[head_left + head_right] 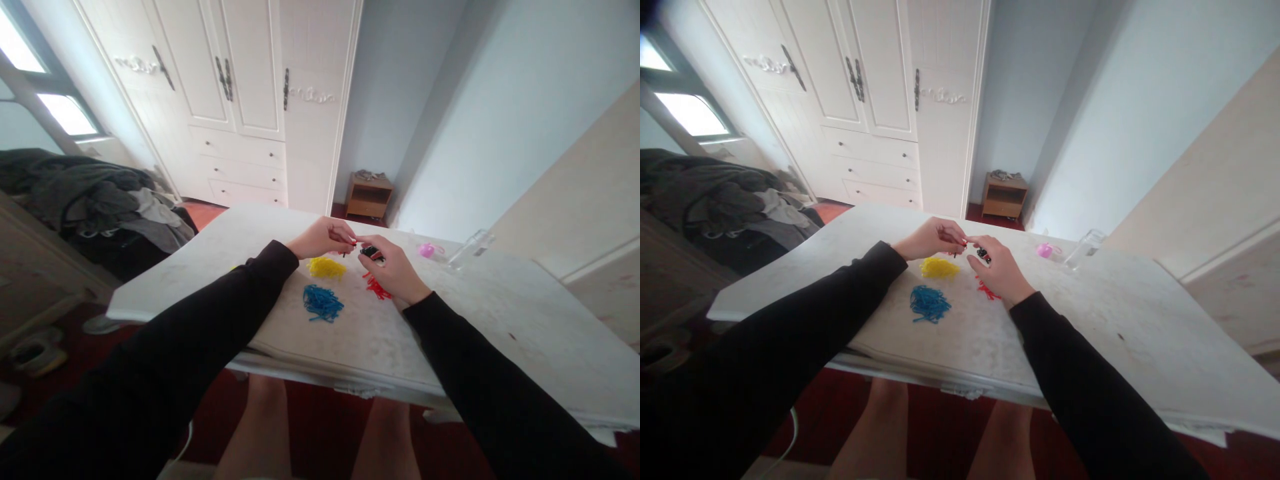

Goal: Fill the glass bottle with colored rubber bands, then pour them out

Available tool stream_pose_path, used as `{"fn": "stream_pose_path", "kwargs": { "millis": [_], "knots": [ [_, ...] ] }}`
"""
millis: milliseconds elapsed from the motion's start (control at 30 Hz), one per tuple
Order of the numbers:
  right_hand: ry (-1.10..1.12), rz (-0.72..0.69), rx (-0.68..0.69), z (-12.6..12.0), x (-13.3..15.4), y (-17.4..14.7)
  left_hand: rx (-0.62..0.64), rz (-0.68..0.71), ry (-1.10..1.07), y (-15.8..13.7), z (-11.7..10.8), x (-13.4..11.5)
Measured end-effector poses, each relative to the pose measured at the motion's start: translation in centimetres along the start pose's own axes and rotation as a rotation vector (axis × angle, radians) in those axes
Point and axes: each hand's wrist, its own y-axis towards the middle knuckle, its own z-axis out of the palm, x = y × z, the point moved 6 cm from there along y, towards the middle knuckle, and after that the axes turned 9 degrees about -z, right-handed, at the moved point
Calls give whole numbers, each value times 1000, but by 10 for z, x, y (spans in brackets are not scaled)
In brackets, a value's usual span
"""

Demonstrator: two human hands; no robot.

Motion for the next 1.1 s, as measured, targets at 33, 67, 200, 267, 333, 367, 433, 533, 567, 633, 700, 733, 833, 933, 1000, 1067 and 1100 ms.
{"fn": "stream_pose_path", "kwargs": {
  "millis": [33,67,200,267,333,367,433,533,567,633,700,733,833,933,1000,1067,1100],
  "knots": [
    [-4,-3,3,0,1,0,5,-2,-2,0,0,0],
    [-10,-5,0,-1,1,1,9,-4,-5,0,1,0],
    [-29,17,-72,-7,0,1,23,-30,-11,-1,2,2],
    [-41,50,-140,-14,-2,1,28,-40,-11,-1,3,4],
    [-63,93,-208,-22,-6,1,30,-34,-11,0,4,4],
    [-78,116,-230,-27,-8,1,33,-30,-7,0,4,3],
    [-99,161,-235,-35,-13,1,40,-32,8,0,5,3],
    [-88,196,-133,-40,-20,1,46,-41,32,-1,6,4],
    [-73,200,-77,-39,-22,1,48,-42,37,-2,6,4],
    [-39,207,57,-35,-24,-1,54,-43,43,-3,6,5],
    [-12,207,179,-30,-24,-4,60,-45,45,-3,7,7],
    [-6,202,228,-27,-23,-5,62,-45,46,-3,7,8],
    [-15,166,336,-22,-19,-7,71,-48,48,-1,7,11],
    [-65,141,351,-21,-17,-7,83,-64,44,0,8,13],
    [-103,133,289,-23,-16,-5,95,-74,38,-1,9,13],
    [-115,116,204,-25,-14,-3,110,-79,33,-2,11,12],
    [-105,100,165,-25,-12,-2,116,-82,30,-3,12,11]
  ]
}}
